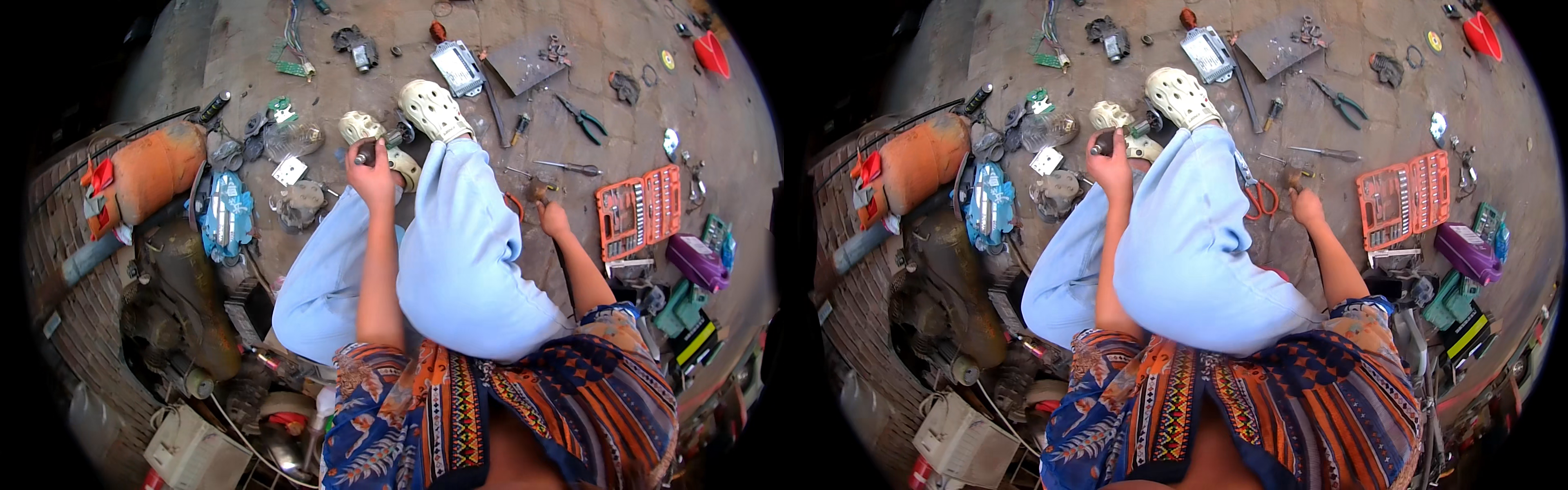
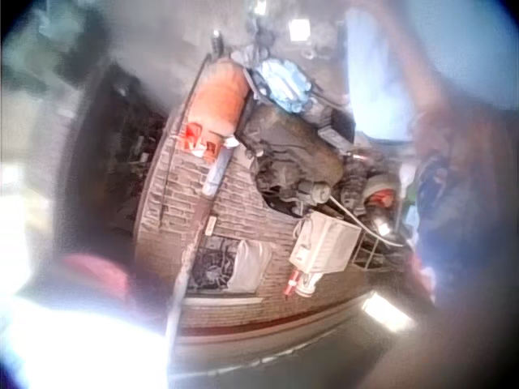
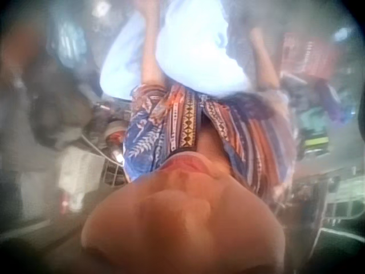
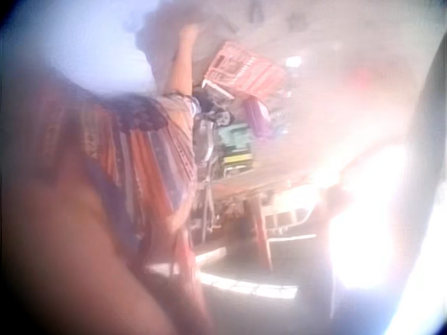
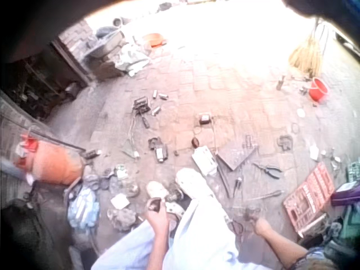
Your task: The person sits on the floor and uses a hammer to repeatedly strike a small cylindrical electronic component held in the left hand. The person continues striking the component throughout the clip, occasionally adjusting its position.
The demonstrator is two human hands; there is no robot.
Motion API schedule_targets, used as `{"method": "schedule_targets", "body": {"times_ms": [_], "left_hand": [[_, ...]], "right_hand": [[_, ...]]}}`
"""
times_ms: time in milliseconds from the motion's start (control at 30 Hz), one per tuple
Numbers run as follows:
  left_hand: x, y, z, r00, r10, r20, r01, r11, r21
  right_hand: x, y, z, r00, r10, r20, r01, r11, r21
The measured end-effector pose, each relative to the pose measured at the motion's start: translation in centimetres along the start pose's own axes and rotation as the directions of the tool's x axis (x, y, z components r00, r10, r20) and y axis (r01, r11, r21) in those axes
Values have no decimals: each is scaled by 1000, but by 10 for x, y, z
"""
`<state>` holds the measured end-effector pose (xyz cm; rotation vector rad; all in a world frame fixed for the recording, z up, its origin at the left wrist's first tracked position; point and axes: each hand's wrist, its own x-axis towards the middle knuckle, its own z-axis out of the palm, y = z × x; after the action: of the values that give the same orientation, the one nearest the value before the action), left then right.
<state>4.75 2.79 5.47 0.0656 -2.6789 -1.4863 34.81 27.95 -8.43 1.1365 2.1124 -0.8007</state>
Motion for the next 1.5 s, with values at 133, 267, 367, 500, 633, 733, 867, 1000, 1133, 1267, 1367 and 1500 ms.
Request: {"method": "schedule_targets", "body": {"times_ms": [133,267,367,500,633,733,867,1000,1133,1267,1367,1500], "left_hand": [[-3,-9,12,1000,-5,-15,6,999,37],[-7,-9,15,997,76,-33,-71,990,121],[-7,2,24,993,117,3,-117,984,134],[-5,14,36,988,142,60,-151,972,179],[-3,18,42,998,56,18,-57,996,64],[-2,20,45,990,133,54,-140,978,155],[-4,23,29,971,233,53,-238,932,274],[-9,24,49,974,221,56,-228,940,255],[-7,20,33,982,-165,90,171,983,-66],[2,30,23,977,-111,184,124,991,-58],[11,42,25,959,-156,235,154,988,30],[23,39,28,961,-79,265,39,987,154]], "right_hand": [[-7,-3,-3,1000,-6,-6,6,1000,29],[-17,-15,-15,1000,-14,-6,14,998,59],[-16,-7,-13,1000,-4,-2,4,999,48],[-17,-8,-14,1000,15,23,-16,998,61],[-20,-16,-24,999,21,41,-22,999,25],[-25,-18,-29,998,33,45,-35,999,36],[-21,-24,-23,998,-40,52,38,998,49],[-31,-18,-30,1000,11,27,-13,997,71],[-27,-26,-34,998,38,49,-40,998,45],[-26,-23,-31,999,24,37,-26,999,46],[-26,-23,-30,998,39,54,-41,998,37],[-26,-24,-29,996,61,58,-64,997,38]]}}
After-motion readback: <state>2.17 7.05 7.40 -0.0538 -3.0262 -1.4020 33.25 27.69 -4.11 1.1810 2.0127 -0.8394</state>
